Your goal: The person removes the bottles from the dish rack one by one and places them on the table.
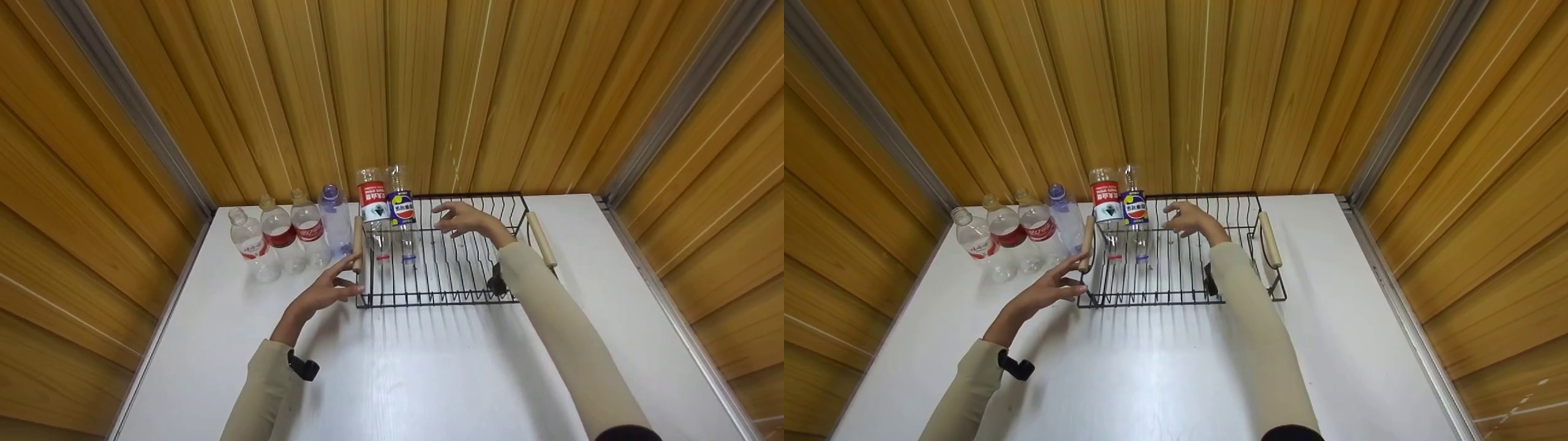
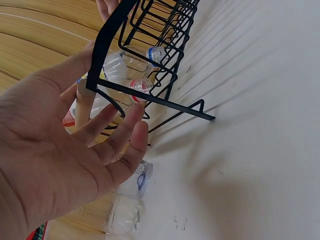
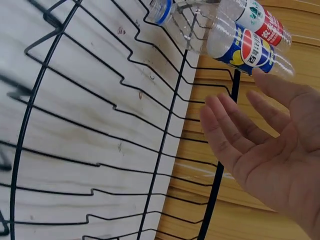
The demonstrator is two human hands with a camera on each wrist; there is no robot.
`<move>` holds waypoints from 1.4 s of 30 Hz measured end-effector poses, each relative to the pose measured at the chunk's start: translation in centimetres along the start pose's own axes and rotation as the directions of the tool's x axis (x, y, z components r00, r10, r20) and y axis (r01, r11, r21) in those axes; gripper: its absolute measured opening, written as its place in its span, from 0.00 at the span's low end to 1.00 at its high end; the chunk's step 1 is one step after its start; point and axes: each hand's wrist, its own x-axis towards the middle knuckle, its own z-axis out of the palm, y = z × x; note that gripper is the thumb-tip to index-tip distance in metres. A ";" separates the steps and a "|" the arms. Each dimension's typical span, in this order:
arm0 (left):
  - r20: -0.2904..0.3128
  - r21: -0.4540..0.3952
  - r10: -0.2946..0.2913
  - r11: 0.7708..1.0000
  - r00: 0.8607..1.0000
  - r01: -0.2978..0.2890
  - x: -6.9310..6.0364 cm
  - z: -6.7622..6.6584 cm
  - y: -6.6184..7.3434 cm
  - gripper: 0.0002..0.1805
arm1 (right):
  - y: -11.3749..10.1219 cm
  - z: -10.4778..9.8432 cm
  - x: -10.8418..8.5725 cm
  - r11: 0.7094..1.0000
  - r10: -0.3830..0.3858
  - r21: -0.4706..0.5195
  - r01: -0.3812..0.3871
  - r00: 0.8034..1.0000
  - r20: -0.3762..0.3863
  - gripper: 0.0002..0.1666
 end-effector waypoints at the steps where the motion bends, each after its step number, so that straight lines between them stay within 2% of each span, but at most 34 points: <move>1: 0.006 -0.006 -0.010 1.000 1.000 0.010 0.0 0.1 0.1 0.45 | -0.1 0.4 0.3 1.000 0.016 0.021 -0.016 1.000 0.011 0.35; 5: 0.017 -0.015 -0.043 0.999 0.999 0.043 0.1 0.1 0.3 0.46 | -0.7 2.0 1.5 0.989 0.086 0.115 -0.092 0.995 0.054 0.44; 8: 0.024 -0.016 -0.056 0.998 0.998 0.056 -0.1 -0.2 0.3 0.47 | -1.5 3.4 2.5 0.972 0.163 0.161 -0.173 0.984 0.077 0.53; 11: 0.020 -0.013 -0.056 0.998 0.998 0.057 -0.4 -0.7 0.4 0.47 | -2.3 4.6 3.6 0.958 0.232 0.154 -0.242 0.969 0.080 0.59; 14: 0.019 -0.009 -0.056 0.998 0.998 0.057 -0.6 -0.8 0.5 0.47 | -2.6 5.4 4.1 0.951 0.262 0.152 -0.271 0.962 0.078 0.62; 22: 0.041 -0.023 -0.039 0.999 0.998 0.040 -0.5 -0.3 -0.2 0.46 | -2.9 5.7 4.6 0.932 0.266 0.240 -0.272 0.962 0.059 0.60; 32: 0.036 -0.033 -0.030 0.999 0.999 0.032 0.3 -0.3 -0.1 0.46 | -3.0 5.2 5.1 0.932 0.263 0.244 -0.267 0.964 0.051 0.49; 42: 0.040 -0.049 -0.046 0.998 0.998 0.048 0.2 -0.2 0.0 0.46 | -3.3 4.1 3.3 0.928 0.219 0.299 -0.221 0.975 0.041 0.45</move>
